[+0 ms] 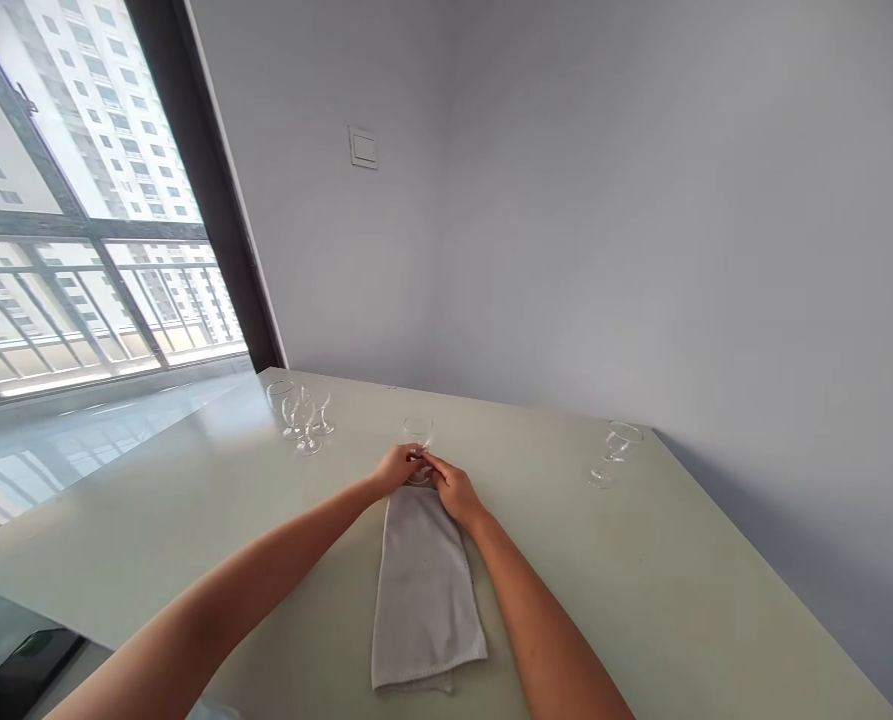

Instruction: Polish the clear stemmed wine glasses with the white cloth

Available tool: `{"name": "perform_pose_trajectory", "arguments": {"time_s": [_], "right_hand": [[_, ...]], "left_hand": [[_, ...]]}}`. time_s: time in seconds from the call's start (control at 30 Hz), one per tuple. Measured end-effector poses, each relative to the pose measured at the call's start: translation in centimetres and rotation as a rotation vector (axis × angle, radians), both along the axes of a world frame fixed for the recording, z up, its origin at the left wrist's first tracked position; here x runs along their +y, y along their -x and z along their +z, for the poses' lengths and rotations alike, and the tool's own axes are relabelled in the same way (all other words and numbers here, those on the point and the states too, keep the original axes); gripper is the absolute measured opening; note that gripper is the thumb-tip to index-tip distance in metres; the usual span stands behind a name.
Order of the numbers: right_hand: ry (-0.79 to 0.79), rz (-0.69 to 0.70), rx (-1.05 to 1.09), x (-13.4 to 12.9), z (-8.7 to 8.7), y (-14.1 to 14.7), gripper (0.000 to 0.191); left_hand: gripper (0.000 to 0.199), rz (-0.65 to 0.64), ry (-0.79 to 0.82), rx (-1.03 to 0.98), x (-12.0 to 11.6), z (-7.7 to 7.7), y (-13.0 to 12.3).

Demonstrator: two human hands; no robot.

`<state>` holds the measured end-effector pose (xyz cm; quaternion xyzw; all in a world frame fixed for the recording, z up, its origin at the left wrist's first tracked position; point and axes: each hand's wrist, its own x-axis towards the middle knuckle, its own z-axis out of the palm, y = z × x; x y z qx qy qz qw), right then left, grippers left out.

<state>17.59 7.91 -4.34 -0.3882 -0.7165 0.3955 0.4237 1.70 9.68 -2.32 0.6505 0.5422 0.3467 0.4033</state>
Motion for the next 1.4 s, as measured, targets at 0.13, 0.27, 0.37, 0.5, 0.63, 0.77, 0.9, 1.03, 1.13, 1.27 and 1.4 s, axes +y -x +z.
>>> {"name": "perform_pose_trajectory", "arguments": {"time_s": [0.13, 0.27, 0.37, 0.5, 0.63, 0.77, 0.9, 1.03, 1.13, 1.27, 1.4], "right_hand": [[0.105, -0.069, 0.03, 0.0, -0.1, -0.3, 0.035], [0.142, -0.083, 0.026, 0.1, -0.1, -0.5, 0.032], [0.126, -0.085, 0.005, 0.0, -0.1, -0.3, 0.03], [0.132, -0.088, 0.004, 0.0, 0.0, -0.3, 0.029], [0.143, -0.077, 0.007, -0.1, 0.1, -0.3, 0.03], [0.144, -0.084, 0.008, -0.1, 0.1, -0.3, 0.029], [0.149, -0.087, 0.028, 0.0, 0.2, -0.3, 0.027], [0.156, -0.084, 0.049, 0.0, 0.2, -0.3, 0.026], [0.171, -0.092, 0.104, -0.1, 0.3, -0.3, 0.026], [0.166, -0.242, 0.165, 0.4, 0.1, -0.6, 0.026], [0.104, -0.575, 0.221, 1.8, -0.2, -3.2, 0.027]], "left_hand": [[0.015, 0.107, -0.039, 0.025, -2.3, -0.3, 3.6], [0.021, 0.301, -0.074, 0.045, -5.5, -0.6, 9.7], [0.025, 0.49, -0.094, 0.066, -6.9, -0.6, 14.6], [0.028, 0.697, -0.108, 0.101, -6.4, 0.0, 19.9], [0.025, 0.791, -0.101, 0.114, -4.2, 0.5, 23.0], [0.019, 0.812, -0.091, 0.106, -2.2, 0.5, 24.3], [0.018, 0.813, -0.081, 0.108, -1.0, 0.2, 24.7], [0.018, 0.799, -0.084, 0.137, -0.4, -0.2, 24.7], [0.019, 0.796, -0.088, 0.168, 0.0, -0.4, 24.5], [0.017, 0.804, -0.097, 0.198, 0.1, -0.6, 24.1], [0.022, 0.856, -0.133, 0.209, -0.6, -0.8, 23.8]]}}
